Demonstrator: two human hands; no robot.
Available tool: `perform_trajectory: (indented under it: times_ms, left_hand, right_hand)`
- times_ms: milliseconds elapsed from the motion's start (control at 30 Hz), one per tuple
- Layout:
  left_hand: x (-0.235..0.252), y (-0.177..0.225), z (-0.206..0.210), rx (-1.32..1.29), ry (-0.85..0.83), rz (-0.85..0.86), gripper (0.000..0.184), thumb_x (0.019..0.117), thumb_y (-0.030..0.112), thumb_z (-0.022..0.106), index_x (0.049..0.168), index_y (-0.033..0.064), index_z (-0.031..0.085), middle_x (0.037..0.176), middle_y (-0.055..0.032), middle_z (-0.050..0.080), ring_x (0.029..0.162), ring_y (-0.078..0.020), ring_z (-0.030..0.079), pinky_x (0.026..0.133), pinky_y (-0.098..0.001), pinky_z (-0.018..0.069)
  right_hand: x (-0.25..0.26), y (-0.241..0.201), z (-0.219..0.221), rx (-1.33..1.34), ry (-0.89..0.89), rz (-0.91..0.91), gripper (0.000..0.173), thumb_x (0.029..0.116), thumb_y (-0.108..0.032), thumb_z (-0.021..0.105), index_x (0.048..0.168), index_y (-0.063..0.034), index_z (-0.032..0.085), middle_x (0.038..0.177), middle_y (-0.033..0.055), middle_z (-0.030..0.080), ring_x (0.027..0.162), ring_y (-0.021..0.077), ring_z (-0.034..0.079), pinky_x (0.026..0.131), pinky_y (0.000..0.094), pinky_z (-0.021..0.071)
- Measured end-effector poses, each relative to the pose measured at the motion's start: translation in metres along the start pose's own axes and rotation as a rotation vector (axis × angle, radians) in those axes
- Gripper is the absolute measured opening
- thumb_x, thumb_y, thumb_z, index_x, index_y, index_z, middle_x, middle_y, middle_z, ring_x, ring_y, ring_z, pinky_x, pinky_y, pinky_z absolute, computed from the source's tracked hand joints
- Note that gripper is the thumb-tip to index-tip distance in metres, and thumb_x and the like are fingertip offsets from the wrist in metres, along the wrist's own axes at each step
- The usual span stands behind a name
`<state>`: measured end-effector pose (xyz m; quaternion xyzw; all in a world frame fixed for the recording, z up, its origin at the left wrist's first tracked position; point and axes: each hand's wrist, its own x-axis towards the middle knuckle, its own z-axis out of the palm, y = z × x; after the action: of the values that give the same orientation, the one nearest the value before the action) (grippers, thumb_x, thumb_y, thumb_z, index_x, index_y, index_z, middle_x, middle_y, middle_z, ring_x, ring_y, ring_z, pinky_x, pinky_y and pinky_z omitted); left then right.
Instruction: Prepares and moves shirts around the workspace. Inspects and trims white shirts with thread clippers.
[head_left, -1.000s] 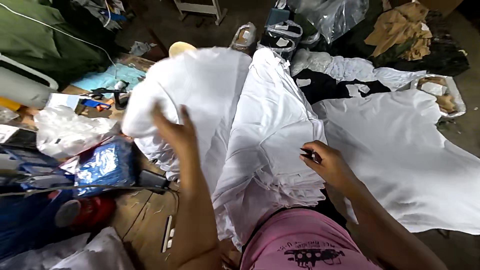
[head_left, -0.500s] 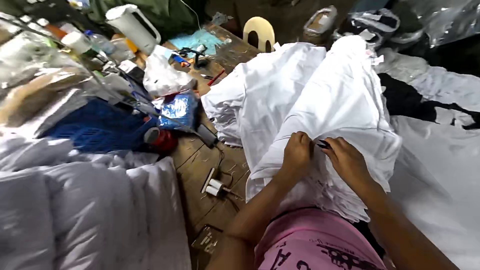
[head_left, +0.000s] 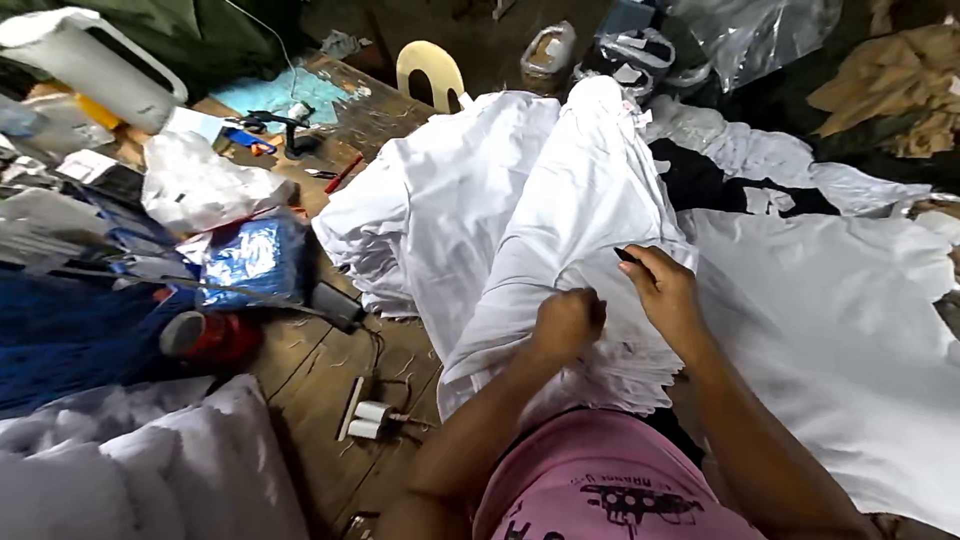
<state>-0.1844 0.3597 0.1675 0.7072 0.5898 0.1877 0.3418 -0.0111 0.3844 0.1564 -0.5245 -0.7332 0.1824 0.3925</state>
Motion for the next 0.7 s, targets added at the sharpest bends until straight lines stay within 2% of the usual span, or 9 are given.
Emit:
perform_trajectory:
  times_ms: [67,133,200,233,333,400,500,600,700]
  left_hand:
    - [0.011,-0.015,-0.036,-0.55,0.343,0.042,0.022,0.1035,0.001,0.048,0.1,-0.0087,0.067,0.086,-0.0072,0.068,0.08,-0.0087,0.064,0.081,-0.0281,0.0542]
    - [0.029,-0.051,-0.092,-1.067,0.814,0.051,0.024,0.1097,0.013,0.033,0.107,0.006,0.056,0.088,0.0062,0.065,0.083,0.0002,0.063,0.082,-0.0231,0.0552]
    - [0.031,-0.076,-0.142,-1.176,1.094,0.081,0.035,0.1113,0.025,0.033,0.142,0.0087,0.043,0.127,0.0017,0.059,0.116,-0.0072,0.058,0.102,-0.0318,0.0469]
    - [0.027,-0.076,-0.147,-1.081,1.115,0.085,0.043,0.111,0.026,0.036,0.149,0.0064,0.037,0.141,-0.0028,0.054,0.127,-0.0107,0.054,0.108,-0.0342,0.0431]
    - [0.009,-0.062,-0.085,-0.468,0.749,0.22,0.034,0.1048,0.014,0.053,0.133,-0.0053,0.054,0.134,-0.0107,0.062,0.119,-0.0127,0.061,0.103,-0.0322,0.0505]
    - [0.011,-0.046,-0.025,-0.098,0.409,0.338,0.034,0.09,0.012,0.075,0.119,-0.004,0.068,0.122,-0.0197,0.068,0.116,-0.0293,0.065,0.101,-0.0469,0.0522]
    - [0.019,-0.037,0.044,0.281,0.101,0.403,0.04,0.092,0.021,0.073,0.128,0.0049,0.07,0.122,-0.0244,0.065,0.112,-0.0437,0.061,0.092,-0.0583,0.049]
    - [0.024,-0.044,0.065,0.3,0.231,0.438,0.018,0.0945,0.006,0.063,0.102,0.0011,0.078,0.101,-0.0219,0.07,0.097,-0.0406,0.067,0.083,-0.0532,0.0526]
    - [0.009,-0.032,0.042,0.128,-0.03,0.342,0.019,0.0928,0.004,0.063,0.104,-0.0074,0.074,0.108,-0.0269,0.069,0.108,-0.0447,0.064,0.095,-0.0588,0.0487]
  right_hand:
    - [-0.001,-0.002,-0.012,0.034,0.095,-0.017,0.025,0.1005,-0.009,0.061,0.117,0.0074,0.068,0.096,0.0206,0.068,0.08,0.0254,0.067,0.073,0.0403,0.0571]
    - [-0.004,0.002,-0.023,0.047,0.145,-0.008,0.027,0.1014,-0.011,0.06,0.12,0.0079,0.067,0.1,0.0214,0.068,0.084,0.0237,0.068,0.077,0.0381,0.0575]
    - [-0.009,0.013,-0.024,0.058,0.149,0.027,0.027,0.1014,-0.011,0.06,0.12,0.0082,0.066,0.102,0.0218,0.068,0.085,0.0241,0.068,0.078,0.039,0.0577]
    - [-0.011,0.018,-0.021,0.067,0.131,0.048,0.027,0.1014,-0.011,0.061,0.12,0.0084,0.066,0.104,0.0223,0.068,0.087,0.0255,0.069,0.079,0.0408,0.0585]
    - [-0.02,0.033,0.0,0.114,0.075,0.106,0.026,0.1005,-0.009,0.061,0.119,0.0091,0.066,0.103,0.0226,0.069,0.086,0.0269,0.069,0.079,0.0423,0.0588]
    - [-0.024,0.036,0.01,0.136,0.039,0.156,0.026,0.1007,-0.008,0.061,0.119,0.0089,0.066,0.104,0.0226,0.069,0.087,0.0268,0.069,0.08,0.0417,0.0585]
    - [-0.03,0.037,0.015,0.161,-0.031,0.226,0.027,0.1015,-0.01,0.061,0.121,0.0088,0.066,0.107,0.0226,0.069,0.089,0.0269,0.069,0.082,0.0416,0.0574]
    - [-0.044,0.048,0.016,0.109,-0.082,0.177,0.029,0.1016,-0.014,0.061,0.119,0.0081,0.067,0.105,0.0217,0.07,0.09,0.0271,0.07,0.084,0.0403,0.0582]
    - [-0.058,0.055,0.007,0.069,-0.162,0.173,0.034,0.1019,-0.018,0.06,0.122,0.0078,0.067,0.107,0.023,0.07,0.091,0.0293,0.07,0.085,0.0412,0.0575]
